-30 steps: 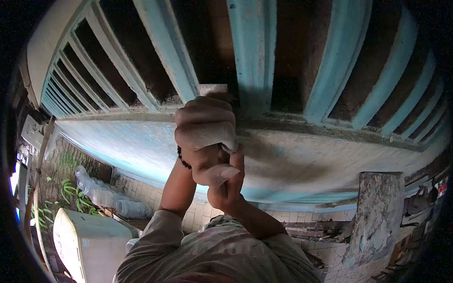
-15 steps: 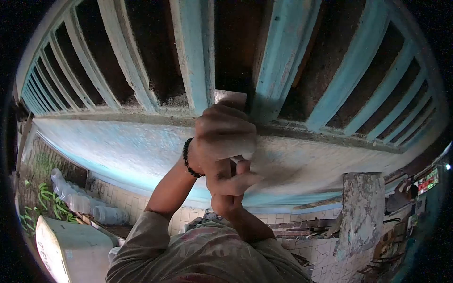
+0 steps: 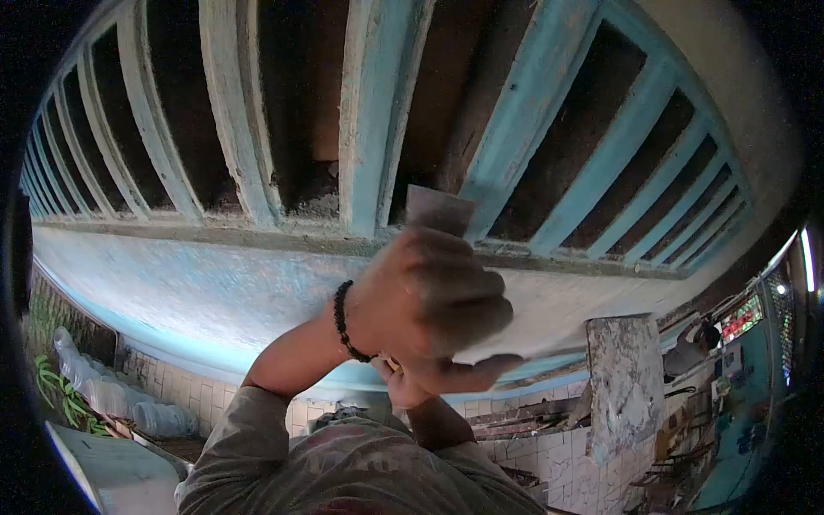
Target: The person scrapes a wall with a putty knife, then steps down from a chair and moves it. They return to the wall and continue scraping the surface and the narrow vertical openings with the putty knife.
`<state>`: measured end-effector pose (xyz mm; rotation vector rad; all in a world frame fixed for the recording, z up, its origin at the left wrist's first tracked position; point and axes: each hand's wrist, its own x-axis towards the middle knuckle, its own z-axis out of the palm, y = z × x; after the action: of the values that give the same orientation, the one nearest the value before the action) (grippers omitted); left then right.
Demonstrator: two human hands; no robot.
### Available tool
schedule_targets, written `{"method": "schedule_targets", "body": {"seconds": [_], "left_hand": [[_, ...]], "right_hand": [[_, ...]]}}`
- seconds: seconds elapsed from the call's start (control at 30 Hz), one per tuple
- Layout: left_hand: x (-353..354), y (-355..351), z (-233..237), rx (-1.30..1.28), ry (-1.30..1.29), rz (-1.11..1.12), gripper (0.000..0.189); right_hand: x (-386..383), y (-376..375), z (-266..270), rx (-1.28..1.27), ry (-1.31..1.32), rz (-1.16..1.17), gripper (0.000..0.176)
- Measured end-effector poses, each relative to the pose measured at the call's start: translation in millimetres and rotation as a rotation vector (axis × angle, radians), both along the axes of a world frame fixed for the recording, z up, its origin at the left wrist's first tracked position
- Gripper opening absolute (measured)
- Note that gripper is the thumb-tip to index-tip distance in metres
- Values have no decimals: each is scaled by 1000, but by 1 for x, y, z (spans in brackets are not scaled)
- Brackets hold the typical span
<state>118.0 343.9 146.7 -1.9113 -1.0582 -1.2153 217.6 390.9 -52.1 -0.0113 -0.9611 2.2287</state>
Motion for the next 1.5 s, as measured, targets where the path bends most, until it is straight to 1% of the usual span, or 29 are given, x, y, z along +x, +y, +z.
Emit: {"method": "schedule_targets", "body": {"seconds": [0.13,0.2,0.23,0.27,0.3,0.37,0.43,0.47,0.57,0.6,0.7,0.73,0.8,0.83,0.9,0.93,1.0,1.03,1.1,1.13,1.17,1.2,1.3,1.33,1.4,1.43,1.5], "left_hand": [[-16,-1,-21,-82,-158,5,32],[-18,2,-36,-20,-144,-4,32],[-17,2,-42,11,-136,-6,32],[-14,-1,-49,-83,-178,3,31],[-15,0,-48,-62,-160,6,31],[-18,2,-41,-31,-134,11,30],[-20,1,-30,-60,-123,63,30],[-19,1,-28,-74,-117,87,29],[-15,-1,-34,-65,-207,9,31],[-16,1,-41,19,-190,1,32],[-17,1,-44,-89,-152,73,32],[-16,-1,-44,-112,-158,69,32],[-15,-3,-39,-148,-168,63,32],[-16,-2,-41,-108,-168,54,32],[-15,0,-50,-36,-170,33,33],[-15,-1,-50,-53,-163,28,34],[-16,-1,-48,-80,-146,21,34],[-16,0,-44,-78,-148,23,34],[-17,2,-34,-72,-158,32,34],[-16,1,-34,-59,-172,9,34],[-16,1,-34,-46,-183,-13,34],[-18,1,-32,-30,-190,-32,34],[-19,-2,-53,-94,-167,-4,34],[-18,-1,-52,-82,-156,20,34],[-17,1,-45,-80,-185,-2,34],[-15,2,-41,-75,-205,-13,34],[-14,1,-38,-75,-207,-11,34]], "right_hand": [[-2,-11,6,-60,-47,26,41],[0,-16,-3,-69,-60,14,45],[1,-15,-13,-51,-43,7,44],[1,-13,-23,-32,-26,1,44],[1,-13,-29,-14,-8,-6,43],[-2,-11,-32,154,-24,-136,45],[-5,-12,-12,56,-36,-100,46],[-3,-14,8,-128,-35,-1,47],[1,-17,-6,-138,44,65,46],[1,-19,-15,-178,39,71,46],[2,-15,-22,-143,105,157,46],[-1,-12,-16,5,188,163,41],[-1,-7,-11,329,190,60,28],[0,-8,-10,493,112,-57,21],[2,-14,-9,495,88,-59,14],[1,-16,-7,341,150,60,15],[-4,-16,4,195,224,198,19],[-5,-14,18,201,231,214,20],[-5,-10,19,406,178,53,16],[-4,-7,8,601,115,-127,13],[-3,-7,5,764,70,-253,10],[-2,-7,2,915,22,-391,11],[5,-8,12,1271,-67,-645,31],[7,-8,15,1387,-101,-733,39],[10,-10,21,1498,-151,-799,46],[11,-9,26,1498,-157,-776,45],[17,-9,15,1129,-155,-566,44]]}}
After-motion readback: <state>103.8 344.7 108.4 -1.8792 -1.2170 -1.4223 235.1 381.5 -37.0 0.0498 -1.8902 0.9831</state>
